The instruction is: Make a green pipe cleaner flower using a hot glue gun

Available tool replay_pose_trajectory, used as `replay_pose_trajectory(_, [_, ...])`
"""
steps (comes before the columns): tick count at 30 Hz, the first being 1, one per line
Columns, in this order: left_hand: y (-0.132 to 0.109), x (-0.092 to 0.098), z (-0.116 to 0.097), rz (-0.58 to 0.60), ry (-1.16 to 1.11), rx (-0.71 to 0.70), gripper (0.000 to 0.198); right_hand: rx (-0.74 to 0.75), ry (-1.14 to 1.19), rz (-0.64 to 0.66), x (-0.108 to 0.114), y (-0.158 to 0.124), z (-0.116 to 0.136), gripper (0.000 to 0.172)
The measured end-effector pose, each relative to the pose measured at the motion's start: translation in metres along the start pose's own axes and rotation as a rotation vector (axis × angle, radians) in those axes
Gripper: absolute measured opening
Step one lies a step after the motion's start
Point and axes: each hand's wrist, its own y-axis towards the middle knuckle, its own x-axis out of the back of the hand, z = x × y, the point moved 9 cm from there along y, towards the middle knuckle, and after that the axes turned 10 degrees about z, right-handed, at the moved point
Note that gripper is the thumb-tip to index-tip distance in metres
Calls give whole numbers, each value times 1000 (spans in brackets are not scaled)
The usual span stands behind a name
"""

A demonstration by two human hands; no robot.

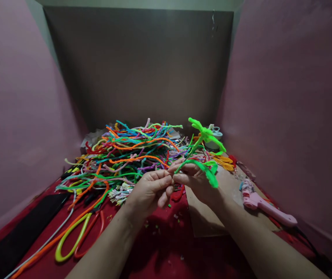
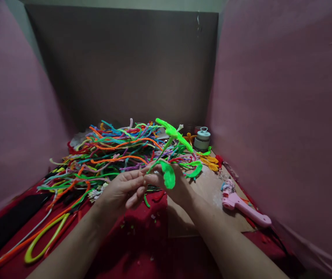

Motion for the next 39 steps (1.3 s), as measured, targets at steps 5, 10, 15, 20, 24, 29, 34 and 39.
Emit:
replay_pose_trajectory(5, [-1,-8,4,73,-99,1,19,71,25,117,-6,0,4,14])
replay_pose_trajectory(10, [0,-17,8,158,-233,-33,16,16,256,207,-16,0,-6,19])
replay_pose_trajectory(15, [-1,-19,7,192,-221,-56,18,20,314,216,-18,1,-7,14])
replay_pose_trajectory(20, [0,-7,-7,-22,176,-63,21,44,259,54,-3,2,-10,5])
replay_pose_trajectory(24, [-6,5,-22,-286,488,-127,13,67,166,-46,4,3,-10,1])
replay_pose_trajectory(29, [-15,15,-38,-483,780,-302,15,58,-49,-99,4,0,-2,14])
replay_pose_trajectory(34, [-9,20,-26,-397,542,-151,14,0,-2,-77,3,0,-9,6])
replay_pose_trajectory(39, [-7,15,-18,-292,445,-22,16,-25,39,3,4,4,-17,3])
